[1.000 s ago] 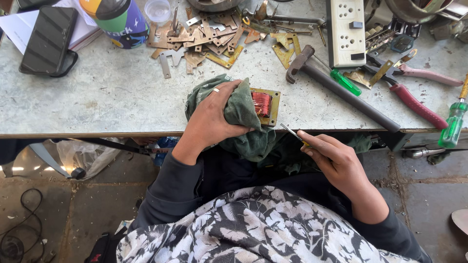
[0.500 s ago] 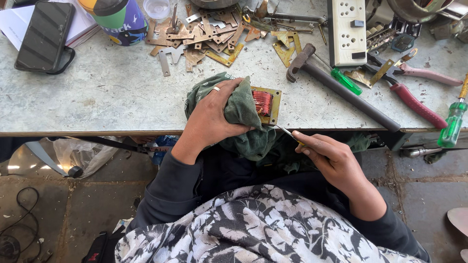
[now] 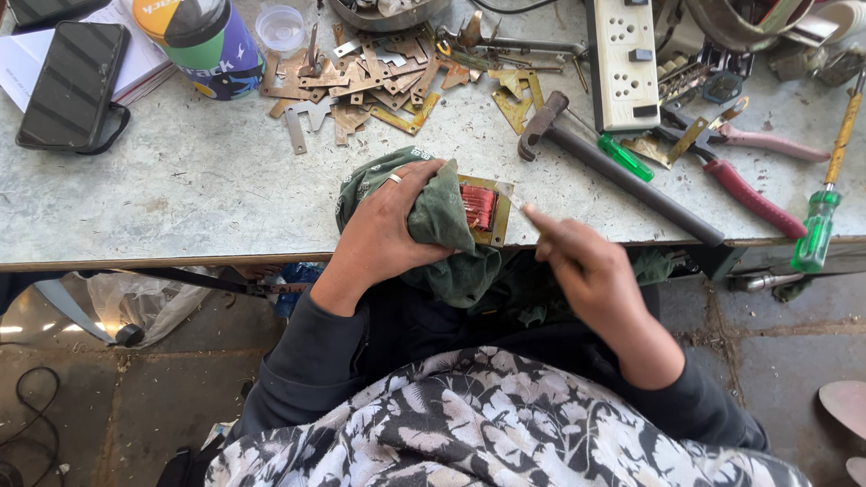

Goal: The person uses a pair of pliers, a screwdriver, and a hammer to take apart and clean an electrical transformer while holding it in their lap with a green cloth.

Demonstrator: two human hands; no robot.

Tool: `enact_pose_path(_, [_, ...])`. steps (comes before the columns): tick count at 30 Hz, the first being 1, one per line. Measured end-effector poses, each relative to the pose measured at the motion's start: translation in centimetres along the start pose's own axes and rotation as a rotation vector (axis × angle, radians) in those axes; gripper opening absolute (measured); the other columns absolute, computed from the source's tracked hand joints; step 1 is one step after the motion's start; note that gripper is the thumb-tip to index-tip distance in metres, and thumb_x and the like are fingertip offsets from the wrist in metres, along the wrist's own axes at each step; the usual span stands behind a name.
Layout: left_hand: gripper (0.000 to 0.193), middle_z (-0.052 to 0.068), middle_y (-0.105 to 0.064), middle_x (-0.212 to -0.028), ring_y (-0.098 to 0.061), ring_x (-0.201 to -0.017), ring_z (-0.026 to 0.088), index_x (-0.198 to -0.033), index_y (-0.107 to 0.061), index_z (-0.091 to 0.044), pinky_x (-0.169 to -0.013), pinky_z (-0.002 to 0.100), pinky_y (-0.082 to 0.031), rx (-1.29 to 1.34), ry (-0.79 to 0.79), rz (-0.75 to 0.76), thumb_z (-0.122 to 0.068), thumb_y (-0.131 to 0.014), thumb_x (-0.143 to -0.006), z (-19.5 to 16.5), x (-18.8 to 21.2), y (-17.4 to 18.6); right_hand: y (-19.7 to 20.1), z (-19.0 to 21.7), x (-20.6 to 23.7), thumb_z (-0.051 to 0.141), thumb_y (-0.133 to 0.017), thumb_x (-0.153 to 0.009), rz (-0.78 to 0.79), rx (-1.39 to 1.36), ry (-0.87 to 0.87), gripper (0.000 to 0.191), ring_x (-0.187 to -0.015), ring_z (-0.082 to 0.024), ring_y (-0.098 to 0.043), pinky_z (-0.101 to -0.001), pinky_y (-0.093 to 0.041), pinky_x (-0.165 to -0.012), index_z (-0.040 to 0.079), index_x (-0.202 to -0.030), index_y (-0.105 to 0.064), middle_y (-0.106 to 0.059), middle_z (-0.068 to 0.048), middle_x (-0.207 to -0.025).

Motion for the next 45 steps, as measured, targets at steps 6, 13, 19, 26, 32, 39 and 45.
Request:
enact_pose_path(6, [0.094, 0.016, -0.063, -0.136, -0.062, -0.126, 0.036, -0.142, -0.051, -0.006, -0.104, 0.042, -0.050, 0.010, 0.037, 0.013, -0.035, -0.096, -0.065, -0.3, -0.2, 0.2, 1.1, 0.3, -0.9, 0.026, -0.081, -0.086, -0.029, 0.056, -0.049, 0.065, -0.089, -0.017, -0.062, -0.0330, -0.052, -0.080, 0.011, -0.144, -0.056, -0.067, -0.010, -0.101])
enact_pose_path(13, [0.094, 0.016, -0.063, -0.136, -0.062, -0.126, 0.036, -0.142, -0.052, -0.006, -0.103, 0.042, -0.050, -0.004, 0.061, 0.019, -0.033, -0.096, -0.063, -0.2, -0.1, 0.2, -1.2, 0.9, -2.7, 0.032, -0.092, -0.075, -0.012, 0.052, 0.119, 0.086, -0.107, -0.022, -0.066, -0.0352, -0.052, -0.089, 0.004, -0.147, -0.054, -0.069, -0.017, -0.120])
enact_pose_path(19, [0.093, 0.016, -0.064, -0.137, -0.062, -0.127, 0.035, -0.144, -0.051, -0.006, -0.104, 0.041, -0.050, 0.050, 0.045, 0.021, -0.029, -0.095, -0.064, -0.3, 0.0, 0.4, -0.9, 0.6, -3.9, 0.029, -0.091, -0.070, 0.057, -0.020, 0.048, 0.082, -0.093, -0.018, -0.066, -0.0316, -0.053, -0.082, 0.004, -0.142, -0.059, -0.073, -0.013, -0.110])
enact_pose_path(26, [0.092, 0.015, -0.063, -0.139, -0.061, -0.129, 0.034, -0.144, -0.052, -0.008, -0.106, 0.041, -0.049, 0.070, 0.008, 0.035, -0.028, -0.095, -0.066, -0.2, -0.2, 0.7, -1.0, 0.7, -3.9, 0.031, -0.092, -0.073, 0.036, -0.044, 0.094, 0.078, -0.090, -0.012, -0.063, -0.0297, -0.053, -0.079, 0.002, -0.138, -0.060, -0.072, -0.009, -0.107])
enact_pose_path(32, [0.085, 0.013, -0.063, -0.139, -0.061, -0.130, 0.033, -0.141, -0.058, -0.012, -0.107, 0.041, -0.049, 0.079, 0.002, 0.055, -0.025, -0.095, -0.065, -0.6, -0.2, 1.1, -1.2, 0.3, -3.7, 0.030, -0.091, -0.073, 0.094, -0.160, -0.048, 0.078, -0.078, -0.009, -0.053, -0.0269, -0.049, -0.068, 0.004, -0.140, -0.060, -0.066, -0.009, -0.095])
enact_pose_path(39, [0.087, 0.013, -0.063, -0.139, -0.061, -0.129, 0.032, -0.141, -0.056, -0.012, -0.108, 0.041, -0.049, 0.095, 0.017, 0.065, -0.027, -0.095, -0.065, -0.6, -0.3, 1.1, -1.4, 0.9, -2.6, 0.025, -0.089, -0.082, -0.157, 0.258, 0.296, 0.045, -0.073, -0.022, -0.067, -0.0341, -0.051, -0.064, 0.007, -0.120, -0.071, -0.070, -0.011, -0.090])
enact_pose_path(45, [0.088, 0.014, -0.062, -0.137, -0.061, -0.127, 0.035, -0.141, -0.054, -0.012, -0.105, 0.042, -0.049, 0.026, 0.007, 0.027, -0.028, -0.094, -0.064, -0.5, 0.0, 0.6, -1.8, 1.5, -2.2, 0.016, -0.084, -0.085, -0.123, 0.003, 0.158, 0.042, -0.083, -0.017, -0.068, -0.0301, -0.053, -0.071, 0.007, -0.124, -0.070, -0.071, -0.006, -0.103])
Point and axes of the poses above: each hand's wrist, its own x-axis away from the middle knuckle, its own y-axis out of the back of the hand, z = x × y, the point moved 2 cm from there along -x, towards the middle knuckle
